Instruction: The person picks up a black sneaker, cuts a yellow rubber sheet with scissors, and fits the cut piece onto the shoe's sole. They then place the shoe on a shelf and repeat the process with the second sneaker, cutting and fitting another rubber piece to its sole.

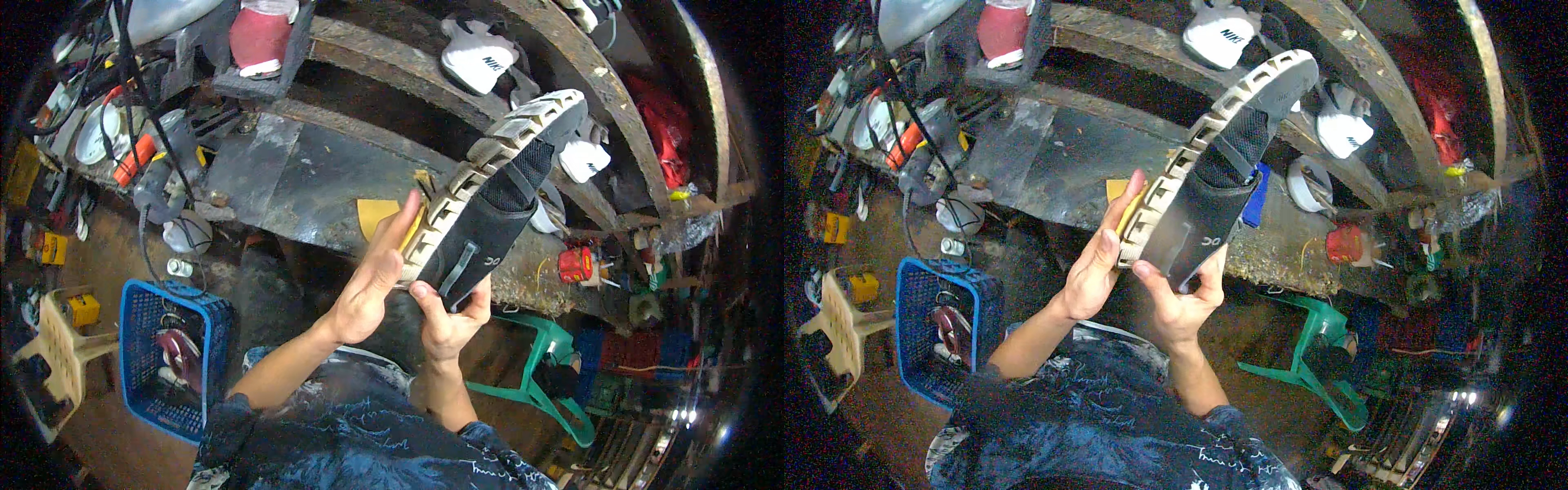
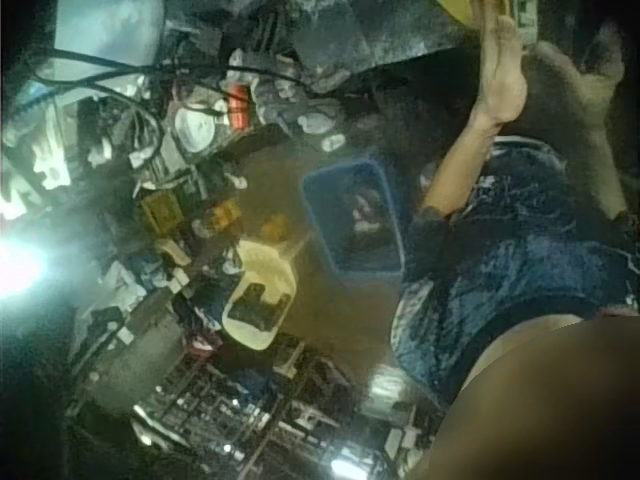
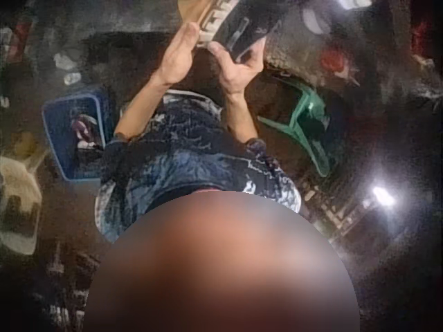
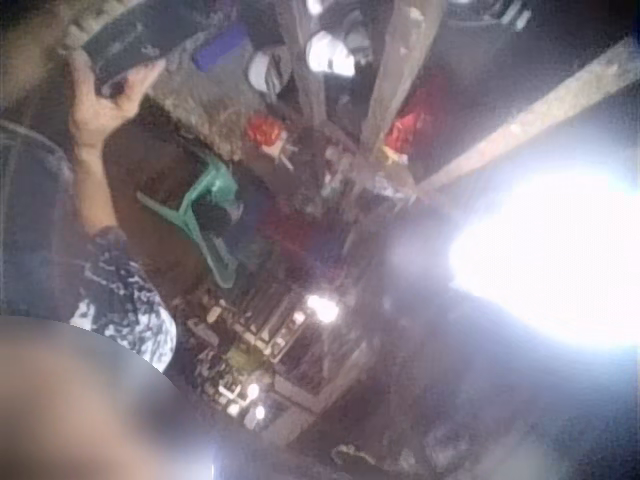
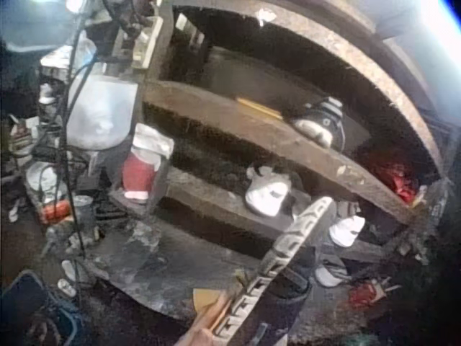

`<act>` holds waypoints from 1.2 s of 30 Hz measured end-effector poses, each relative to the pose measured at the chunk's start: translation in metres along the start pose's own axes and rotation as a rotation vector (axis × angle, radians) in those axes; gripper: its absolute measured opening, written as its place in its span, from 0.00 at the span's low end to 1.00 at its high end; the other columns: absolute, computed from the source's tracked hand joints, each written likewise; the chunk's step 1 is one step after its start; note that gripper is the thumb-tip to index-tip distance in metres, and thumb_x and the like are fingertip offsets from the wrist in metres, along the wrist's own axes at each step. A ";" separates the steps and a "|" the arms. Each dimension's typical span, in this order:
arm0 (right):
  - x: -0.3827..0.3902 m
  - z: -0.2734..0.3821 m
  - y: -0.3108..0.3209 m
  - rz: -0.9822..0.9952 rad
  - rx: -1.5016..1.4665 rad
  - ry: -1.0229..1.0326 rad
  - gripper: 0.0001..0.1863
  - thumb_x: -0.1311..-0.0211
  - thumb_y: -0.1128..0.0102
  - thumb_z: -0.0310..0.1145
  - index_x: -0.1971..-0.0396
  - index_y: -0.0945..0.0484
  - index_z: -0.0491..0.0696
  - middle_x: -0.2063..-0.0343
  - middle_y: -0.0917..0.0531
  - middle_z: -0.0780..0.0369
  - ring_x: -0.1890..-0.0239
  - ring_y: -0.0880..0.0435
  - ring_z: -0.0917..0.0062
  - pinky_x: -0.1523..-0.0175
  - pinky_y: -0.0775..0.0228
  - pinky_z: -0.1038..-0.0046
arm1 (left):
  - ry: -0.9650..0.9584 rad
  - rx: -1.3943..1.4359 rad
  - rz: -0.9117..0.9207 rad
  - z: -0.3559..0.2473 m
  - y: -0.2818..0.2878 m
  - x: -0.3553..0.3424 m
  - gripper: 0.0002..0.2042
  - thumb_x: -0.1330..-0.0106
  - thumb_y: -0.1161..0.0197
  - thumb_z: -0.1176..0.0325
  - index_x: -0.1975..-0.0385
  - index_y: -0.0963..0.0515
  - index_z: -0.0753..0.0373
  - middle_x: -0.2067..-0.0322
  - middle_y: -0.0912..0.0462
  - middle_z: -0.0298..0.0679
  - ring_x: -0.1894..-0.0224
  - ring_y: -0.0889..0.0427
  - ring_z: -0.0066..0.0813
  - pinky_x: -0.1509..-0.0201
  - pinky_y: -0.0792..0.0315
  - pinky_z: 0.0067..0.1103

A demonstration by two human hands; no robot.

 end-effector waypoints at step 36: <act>0.006 -0.052 -0.003 0.051 -0.596 -0.376 0.41 0.37 0.22 0.35 0.28 0.37 0.49 0.42 0.18 0.58 0.45 0.14 0.68 0.37 0.20 0.62 | -0.003 -0.535 -0.132 -0.036 0.017 0.006 0.28 0.36 0.26 0.63 0.34 0.20 0.56 0.44 0.29 0.47 0.40 0.27 0.42 0.33 0.32 0.34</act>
Point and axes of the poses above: each hand's wrist, its own x-axis away from the middle knuckle, its own y-axis out of the back of the hand, z = x × y, the point moved 7 cm from there along -x, towards the middle knuckle
